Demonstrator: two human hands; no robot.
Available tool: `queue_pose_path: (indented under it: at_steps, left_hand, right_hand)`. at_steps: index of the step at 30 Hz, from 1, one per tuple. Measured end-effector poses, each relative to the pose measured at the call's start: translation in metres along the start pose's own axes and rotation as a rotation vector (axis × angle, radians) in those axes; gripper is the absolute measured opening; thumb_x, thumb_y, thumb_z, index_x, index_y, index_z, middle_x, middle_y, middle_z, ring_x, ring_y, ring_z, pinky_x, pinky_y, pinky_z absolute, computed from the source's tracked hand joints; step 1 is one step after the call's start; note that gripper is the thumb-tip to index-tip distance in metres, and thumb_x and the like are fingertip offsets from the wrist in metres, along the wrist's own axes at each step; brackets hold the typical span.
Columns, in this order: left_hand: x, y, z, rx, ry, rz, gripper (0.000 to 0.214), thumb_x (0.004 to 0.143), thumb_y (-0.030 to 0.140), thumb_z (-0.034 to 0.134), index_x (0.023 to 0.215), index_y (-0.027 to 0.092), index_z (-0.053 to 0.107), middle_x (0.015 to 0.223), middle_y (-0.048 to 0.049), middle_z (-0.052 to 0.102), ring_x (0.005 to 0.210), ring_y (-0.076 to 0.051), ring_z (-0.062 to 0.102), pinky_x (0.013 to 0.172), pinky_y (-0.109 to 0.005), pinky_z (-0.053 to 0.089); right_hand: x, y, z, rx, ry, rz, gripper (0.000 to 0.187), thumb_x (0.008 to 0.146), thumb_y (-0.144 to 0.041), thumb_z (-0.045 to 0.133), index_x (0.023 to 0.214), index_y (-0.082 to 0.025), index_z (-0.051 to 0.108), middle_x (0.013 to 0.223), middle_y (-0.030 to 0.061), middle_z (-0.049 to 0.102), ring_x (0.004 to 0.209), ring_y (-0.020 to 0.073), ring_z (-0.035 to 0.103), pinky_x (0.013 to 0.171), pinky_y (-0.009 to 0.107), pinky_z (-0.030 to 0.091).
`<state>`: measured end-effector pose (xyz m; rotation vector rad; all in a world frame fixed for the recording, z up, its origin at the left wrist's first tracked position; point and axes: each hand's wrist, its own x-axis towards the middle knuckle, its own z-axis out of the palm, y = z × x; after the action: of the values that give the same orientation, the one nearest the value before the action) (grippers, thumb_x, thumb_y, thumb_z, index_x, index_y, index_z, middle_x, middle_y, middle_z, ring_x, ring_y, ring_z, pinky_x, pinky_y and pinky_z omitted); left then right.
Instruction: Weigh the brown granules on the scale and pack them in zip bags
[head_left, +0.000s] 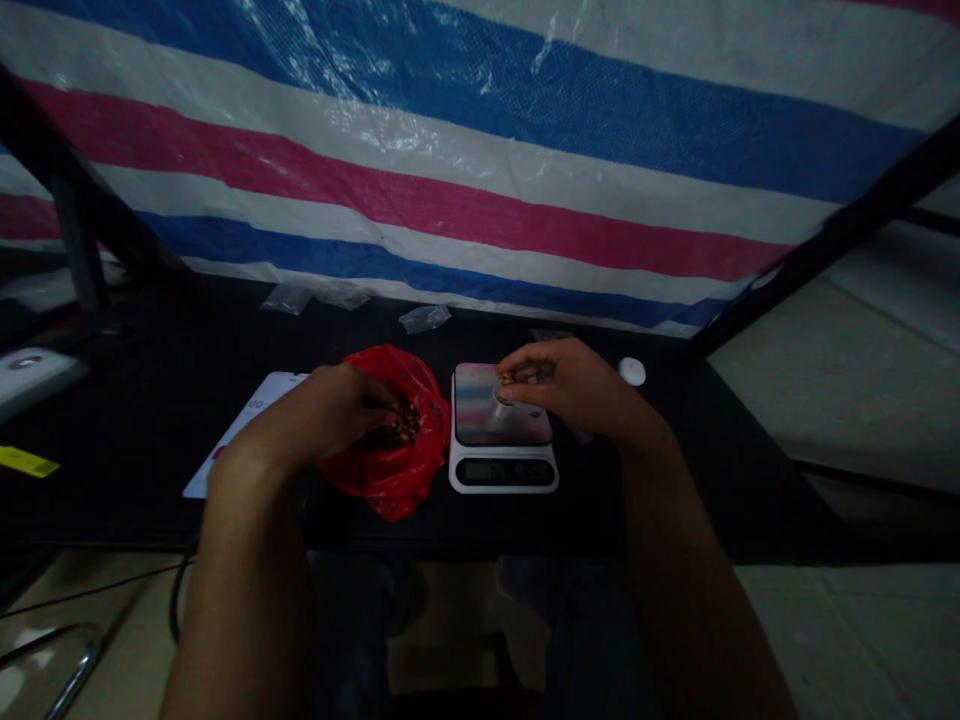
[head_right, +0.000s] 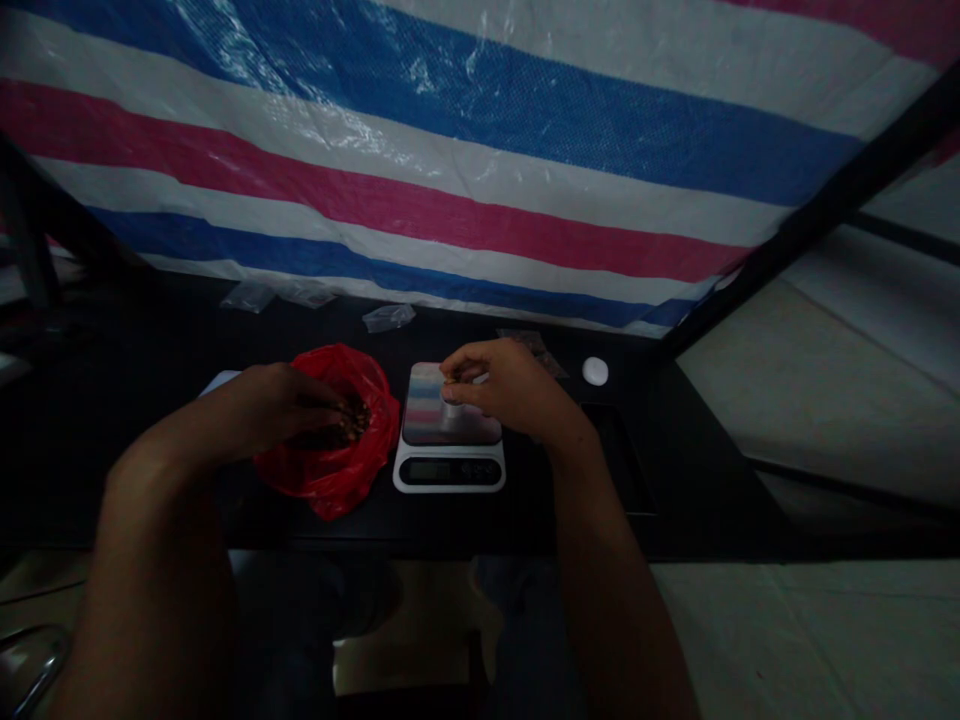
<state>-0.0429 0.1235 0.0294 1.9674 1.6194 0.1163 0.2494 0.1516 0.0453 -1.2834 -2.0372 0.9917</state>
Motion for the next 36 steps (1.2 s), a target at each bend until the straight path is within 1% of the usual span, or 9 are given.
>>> queue_pose_path:
  at_steps: [4,11,16,19,22,25,28,32,36]
  left_hand:
    - [0.0001,0.0002,0.0006,-0.014,0.0,-0.003,0.03,0.089,0.026,0.06,0.102,0.025,0.086,0.099,-0.0035,0.085,0.081,-0.021,0.076,0.072,-0.026,0.053]
    - [0.0007,0.0014,0.0007,-0.015,-0.003,-0.015,0.031,0.089,0.024,0.059,0.102,0.026,0.086,0.097,-0.0016,0.085,0.08,-0.019,0.076,0.069,-0.025,0.051]
    - [0.0005,0.0049,-0.0008,0.027,-0.013,-0.03,0.032,0.09,0.02,0.057,0.104,0.024,0.086,0.098,-0.0022,0.085,0.079,-0.019,0.076,0.071,-0.027,0.05]
    - [0.0013,0.0041,-0.0005,0.029,-0.026,-0.032,0.031,0.09,0.022,0.057,0.102,0.023,0.085,0.097,-0.0034,0.085,0.079,-0.021,0.076,0.071,-0.03,0.051]
    - [0.0023,0.0022,0.0004,0.028,-0.026,-0.027,0.031,0.091,0.026,0.057,0.103,0.022,0.085,0.099,-0.0049,0.085,0.083,-0.023,0.076,0.073,-0.032,0.052]
    - [0.0022,0.0022,0.0006,0.032,-0.027,-0.028,0.032,0.091,0.025,0.058,0.106,0.022,0.086,0.103,-0.0062,0.085,0.085,-0.024,0.077,0.075,-0.033,0.052]
    - [0.0002,0.0044,-0.0001,0.022,-0.012,-0.022,0.032,0.091,0.025,0.058,0.105,0.02,0.086,0.102,-0.0078,0.085,0.086,-0.026,0.077,0.076,-0.033,0.052]
    - [-0.0015,0.0056,-0.0006,-0.022,-0.004,0.007,0.03,0.09,0.027,0.059,0.102,0.021,0.086,0.101,-0.0074,0.084,0.084,-0.027,0.076,0.076,-0.033,0.053]
    - [0.0,0.0029,0.0006,-0.01,0.008,0.013,0.032,0.09,0.026,0.057,0.104,0.021,0.086,0.101,-0.0076,0.085,0.085,-0.028,0.076,0.078,-0.037,0.053]
  right_hand:
    - [0.0002,0.0013,-0.0007,-0.034,0.018,-0.006,0.02,0.076,-0.016,0.083,0.095,-0.02,0.082,0.095,0.0058,0.083,0.088,0.0206,0.078,0.076,0.03,0.061]
    - [-0.0017,0.0004,-0.0022,-0.103,0.014,-0.039,0.02,0.077,-0.013,0.084,0.095,-0.021,0.081,0.095,0.0046,0.084,0.088,0.0208,0.079,0.08,0.031,0.062]
    - [-0.0037,-0.0019,-0.0026,-0.115,0.008,-0.048,0.021,0.078,-0.01,0.084,0.095,-0.02,0.081,0.096,0.0049,0.084,0.089,0.0208,0.079,0.08,0.031,0.063]
    - [-0.0033,-0.0034,-0.0025,-0.124,0.018,-0.041,0.019,0.079,-0.01,0.082,0.094,-0.021,0.081,0.097,0.0052,0.084,0.09,0.0212,0.08,0.082,0.033,0.063]
    - [-0.0018,-0.0047,-0.0007,-0.09,0.02,-0.025,0.019,0.08,-0.009,0.079,0.097,-0.018,0.082,0.099,0.0072,0.084,0.092,0.0215,0.079,0.086,0.033,0.063]
    - [0.0003,-0.0045,0.0026,-0.019,0.001,-0.022,0.022,0.081,-0.008,0.077,0.101,-0.016,0.082,0.1,0.0089,0.084,0.094,0.0218,0.079,0.087,0.034,0.063]
    - [0.0025,-0.0019,0.005,0.021,-0.004,-0.034,0.022,0.08,-0.008,0.078,0.1,-0.016,0.081,0.101,0.0085,0.084,0.094,0.0213,0.079,0.086,0.034,0.063]
    - [0.0043,0.0032,0.0047,0.018,0.026,-0.083,0.019,0.08,-0.01,0.079,0.097,-0.017,0.08,0.099,0.0072,0.083,0.092,0.0209,0.079,0.084,0.033,0.062]
    - [0.0044,0.0044,0.0051,0.027,0.045,-0.126,0.016,0.081,-0.012,0.078,0.097,-0.017,0.079,0.097,0.0062,0.083,0.09,0.0196,0.078,0.081,0.031,0.061]
